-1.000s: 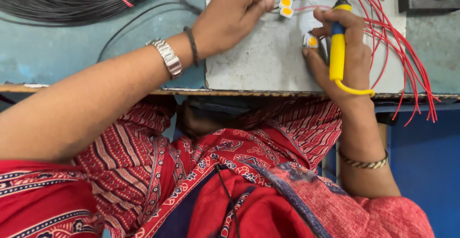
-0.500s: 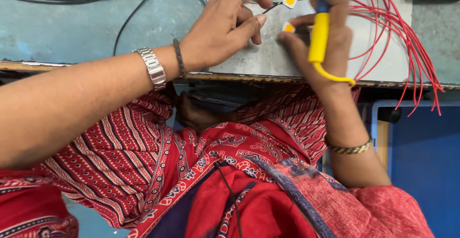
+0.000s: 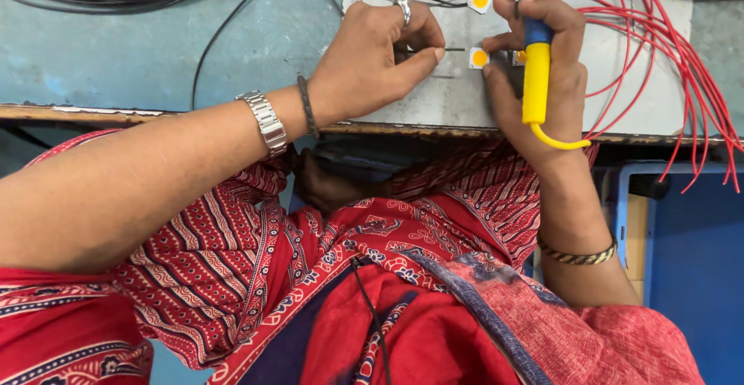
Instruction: The person dips stripped wire ends into a small container of flux paste, then uses a soldering iron to solder wires to the contact pads of LED chip modules on the workbench, placing each finished module aside and repeating the process.
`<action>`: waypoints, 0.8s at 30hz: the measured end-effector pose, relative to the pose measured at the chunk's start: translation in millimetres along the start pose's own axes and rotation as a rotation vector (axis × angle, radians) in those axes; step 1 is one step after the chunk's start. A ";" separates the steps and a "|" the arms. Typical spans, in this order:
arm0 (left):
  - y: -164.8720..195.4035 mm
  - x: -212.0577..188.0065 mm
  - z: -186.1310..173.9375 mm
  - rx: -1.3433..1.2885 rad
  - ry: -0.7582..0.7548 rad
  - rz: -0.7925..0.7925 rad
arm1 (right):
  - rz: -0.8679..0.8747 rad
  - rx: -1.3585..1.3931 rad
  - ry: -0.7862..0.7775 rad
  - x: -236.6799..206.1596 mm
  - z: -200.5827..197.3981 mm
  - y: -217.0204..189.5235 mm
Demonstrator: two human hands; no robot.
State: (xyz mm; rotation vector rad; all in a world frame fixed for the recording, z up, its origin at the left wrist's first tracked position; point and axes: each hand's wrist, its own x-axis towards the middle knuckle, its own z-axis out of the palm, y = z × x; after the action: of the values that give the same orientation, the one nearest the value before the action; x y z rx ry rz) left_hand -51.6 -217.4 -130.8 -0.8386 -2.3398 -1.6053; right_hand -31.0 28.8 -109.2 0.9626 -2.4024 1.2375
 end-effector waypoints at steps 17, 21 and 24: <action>-15.9 21.9 -19.5 0.153 -0.128 0.122 | 0.129 0.065 -0.032 18.8 2.4 12.9; -12.9 27.9 -22.9 0.214 -0.170 0.076 | 0.178 0.062 -0.010 24.9 6.5 14.7; -11.3 30.1 -21.1 0.214 -0.148 0.081 | 0.215 0.104 -0.006 28.2 9.0 15.2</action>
State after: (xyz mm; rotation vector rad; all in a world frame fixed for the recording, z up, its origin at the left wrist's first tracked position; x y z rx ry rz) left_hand -86.0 -229.0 -117.9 -1.0188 -2.4861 -1.2730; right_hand -61.6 15.6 -109.5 0.7514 -2.5207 1.4479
